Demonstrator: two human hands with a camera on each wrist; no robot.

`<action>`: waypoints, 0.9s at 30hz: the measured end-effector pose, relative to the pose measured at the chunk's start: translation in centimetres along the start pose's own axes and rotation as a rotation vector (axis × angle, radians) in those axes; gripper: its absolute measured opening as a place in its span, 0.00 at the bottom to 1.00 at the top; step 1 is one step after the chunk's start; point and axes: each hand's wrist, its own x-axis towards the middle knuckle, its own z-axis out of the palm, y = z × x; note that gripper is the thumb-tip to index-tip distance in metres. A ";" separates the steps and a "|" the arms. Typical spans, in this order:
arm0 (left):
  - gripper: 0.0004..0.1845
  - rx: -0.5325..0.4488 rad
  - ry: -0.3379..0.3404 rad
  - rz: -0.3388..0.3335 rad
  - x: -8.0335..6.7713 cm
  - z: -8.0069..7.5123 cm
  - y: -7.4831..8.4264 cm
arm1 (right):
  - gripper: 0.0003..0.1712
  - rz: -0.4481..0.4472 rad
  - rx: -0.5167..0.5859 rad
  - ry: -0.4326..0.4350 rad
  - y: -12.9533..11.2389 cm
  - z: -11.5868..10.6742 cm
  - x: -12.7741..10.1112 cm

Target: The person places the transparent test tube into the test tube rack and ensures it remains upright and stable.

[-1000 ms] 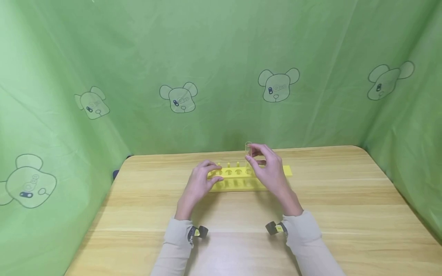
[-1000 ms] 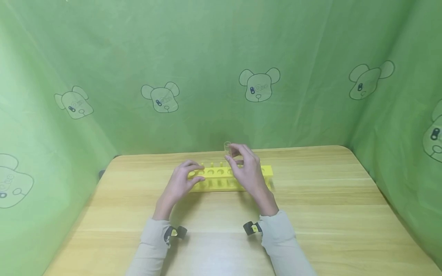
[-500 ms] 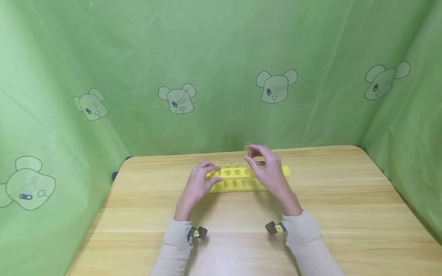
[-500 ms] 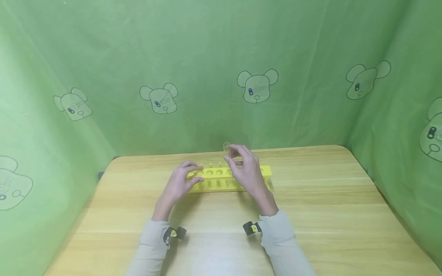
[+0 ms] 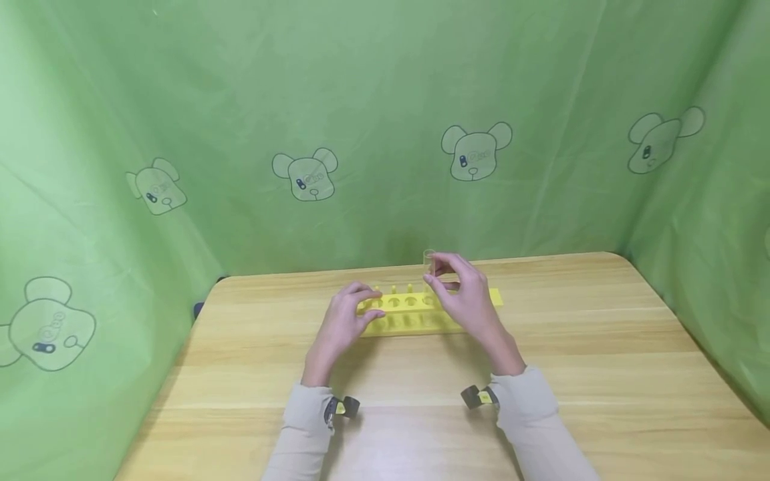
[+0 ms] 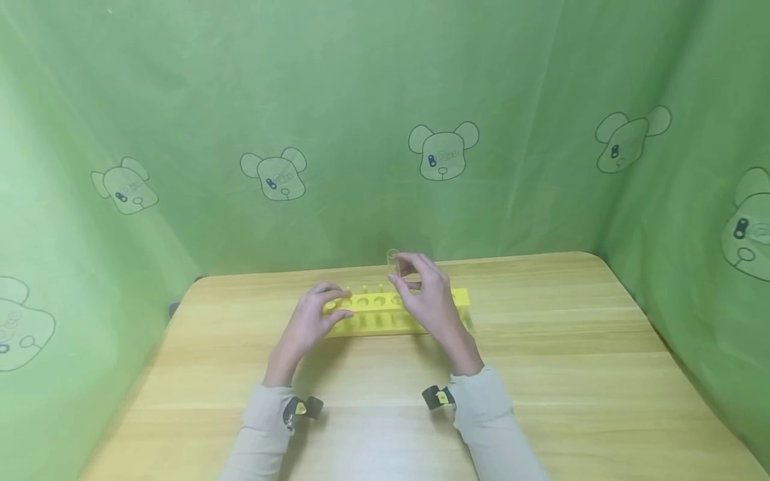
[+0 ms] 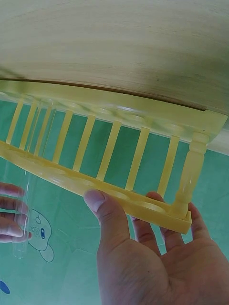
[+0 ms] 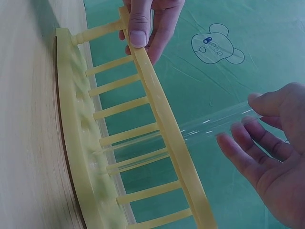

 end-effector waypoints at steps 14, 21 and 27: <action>0.21 -0.004 0.009 0.003 0.0 0.1 -0.4 | 0.23 0.009 0.025 -0.026 0.4 0.2 0.1; 0.21 -0.001 -0.011 -0.008 0.2 0.5 -0.6 | 0.23 0.042 0.010 -0.039 0.7 -0.1 -0.1; 0.22 -0.025 -0.010 -0.047 0.2 0.4 -1.0 | 0.22 0.106 0.018 -0.036 1.2 -1.3 -0.1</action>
